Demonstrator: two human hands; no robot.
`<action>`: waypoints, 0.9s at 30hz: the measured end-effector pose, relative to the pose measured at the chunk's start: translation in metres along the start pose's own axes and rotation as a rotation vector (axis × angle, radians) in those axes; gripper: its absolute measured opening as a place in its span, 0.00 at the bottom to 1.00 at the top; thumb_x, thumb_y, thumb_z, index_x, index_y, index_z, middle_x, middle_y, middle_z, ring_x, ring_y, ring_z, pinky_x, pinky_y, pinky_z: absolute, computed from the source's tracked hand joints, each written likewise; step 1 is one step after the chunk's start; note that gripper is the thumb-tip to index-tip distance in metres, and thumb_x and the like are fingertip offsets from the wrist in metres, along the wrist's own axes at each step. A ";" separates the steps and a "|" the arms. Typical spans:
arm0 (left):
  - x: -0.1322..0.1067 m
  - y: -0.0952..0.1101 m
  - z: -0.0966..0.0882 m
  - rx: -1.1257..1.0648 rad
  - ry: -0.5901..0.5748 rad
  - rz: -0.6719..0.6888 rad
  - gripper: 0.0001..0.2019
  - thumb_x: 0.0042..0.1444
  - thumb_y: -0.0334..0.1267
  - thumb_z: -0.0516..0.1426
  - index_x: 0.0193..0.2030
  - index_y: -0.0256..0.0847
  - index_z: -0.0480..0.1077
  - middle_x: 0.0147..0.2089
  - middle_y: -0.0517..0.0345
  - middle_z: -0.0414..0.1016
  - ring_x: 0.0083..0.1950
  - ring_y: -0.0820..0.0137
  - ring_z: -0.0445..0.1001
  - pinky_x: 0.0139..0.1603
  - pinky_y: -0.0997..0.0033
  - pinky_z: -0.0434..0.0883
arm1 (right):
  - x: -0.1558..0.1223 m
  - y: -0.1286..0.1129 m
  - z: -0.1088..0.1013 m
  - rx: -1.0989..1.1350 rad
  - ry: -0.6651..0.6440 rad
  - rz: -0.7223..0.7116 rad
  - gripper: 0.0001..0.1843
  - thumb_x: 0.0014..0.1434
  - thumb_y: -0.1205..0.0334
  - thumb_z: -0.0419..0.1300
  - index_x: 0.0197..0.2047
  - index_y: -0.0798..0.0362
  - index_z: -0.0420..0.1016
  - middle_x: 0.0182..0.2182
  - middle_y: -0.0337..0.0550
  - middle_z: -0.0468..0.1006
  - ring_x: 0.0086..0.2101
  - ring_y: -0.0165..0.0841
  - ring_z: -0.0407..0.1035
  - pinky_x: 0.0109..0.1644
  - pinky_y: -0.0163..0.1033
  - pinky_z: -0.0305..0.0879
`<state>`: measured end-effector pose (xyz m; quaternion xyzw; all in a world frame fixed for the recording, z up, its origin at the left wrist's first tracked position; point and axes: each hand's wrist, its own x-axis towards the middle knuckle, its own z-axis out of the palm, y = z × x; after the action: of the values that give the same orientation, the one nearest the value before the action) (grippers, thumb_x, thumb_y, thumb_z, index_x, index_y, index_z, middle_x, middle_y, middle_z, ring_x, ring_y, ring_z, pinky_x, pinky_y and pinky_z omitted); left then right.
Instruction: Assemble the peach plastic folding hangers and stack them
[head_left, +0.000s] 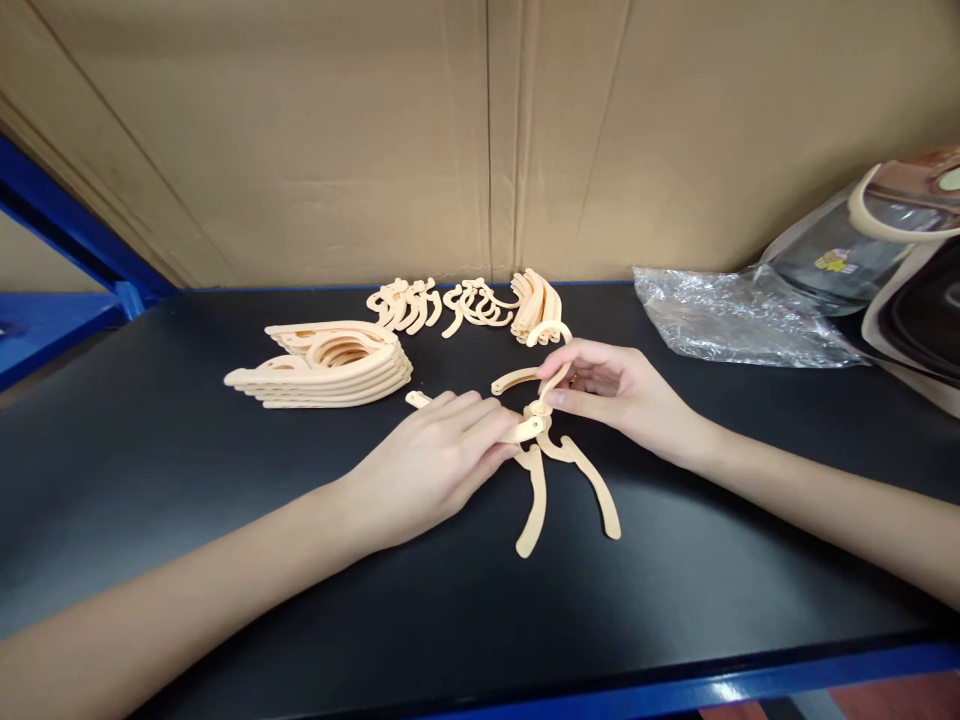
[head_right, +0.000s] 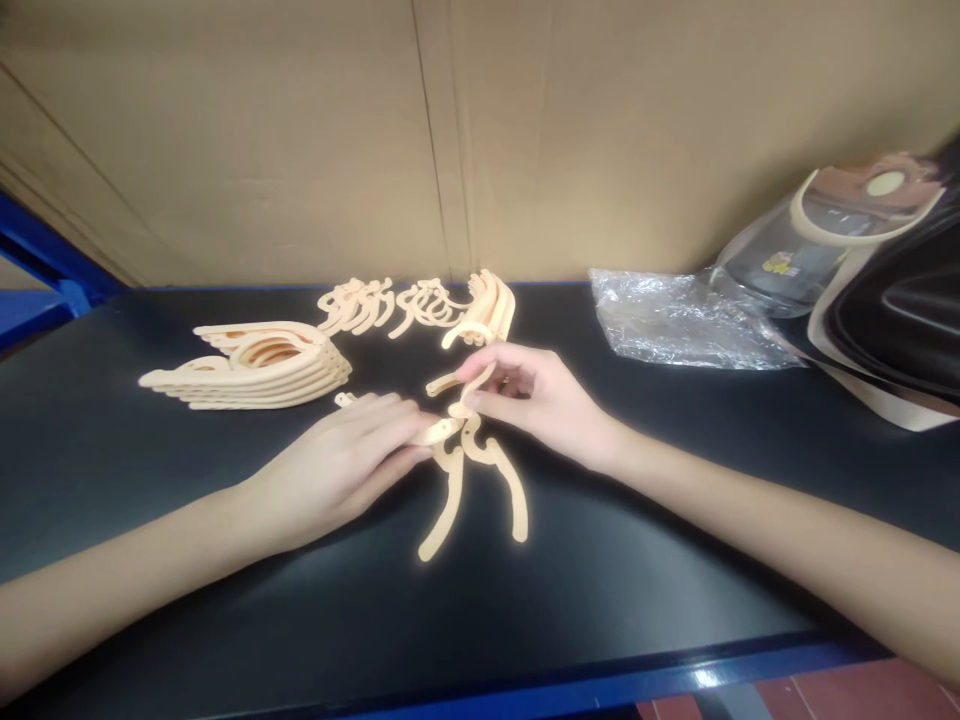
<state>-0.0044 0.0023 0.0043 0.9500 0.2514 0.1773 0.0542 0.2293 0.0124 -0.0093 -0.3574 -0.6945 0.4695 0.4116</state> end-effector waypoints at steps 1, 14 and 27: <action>0.000 -0.002 0.001 0.016 0.022 0.010 0.10 0.69 0.35 0.45 0.41 0.39 0.66 0.33 0.58 0.70 0.33 0.69 0.68 0.35 0.70 0.62 | 0.000 0.000 0.000 0.045 -0.008 0.012 0.09 0.58 0.61 0.66 0.42 0.50 0.76 0.35 0.37 0.78 0.35 0.29 0.73 0.42 0.38 0.69; -0.003 -0.004 0.007 -0.031 0.002 -0.063 0.13 0.70 0.40 0.45 0.44 0.40 0.69 0.35 0.59 0.76 0.32 0.73 0.74 0.30 0.76 0.64 | 0.006 0.001 -0.008 0.271 -0.122 0.164 0.11 0.54 0.64 0.68 0.41 0.51 0.75 0.36 0.38 0.77 0.35 0.29 0.73 0.41 0.36 0.71; -0.002 -0.002 0.005 0.185 0.108 0.064 0.14 0.70 0.41 0.46 0.47 0.38 0.71 0.33 0.57 0.76 0.32 0.71 0.75 0.30 0.73 0.64 | 0.008 -0.003 -0.012 0.111 -0.210 0.218 0.09 0.54 0.58 0.69 0.38 0.51 0.81 0.33 0.38 0.82 0.34 0.31 0.76 0.45 0.40 0.71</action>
<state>-0.0052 0.0027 -0.0013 0.9475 0.2386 0.2060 -0.0533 0.2370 0.0230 -0.0021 -0.3561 -0.6639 0.5839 0.3026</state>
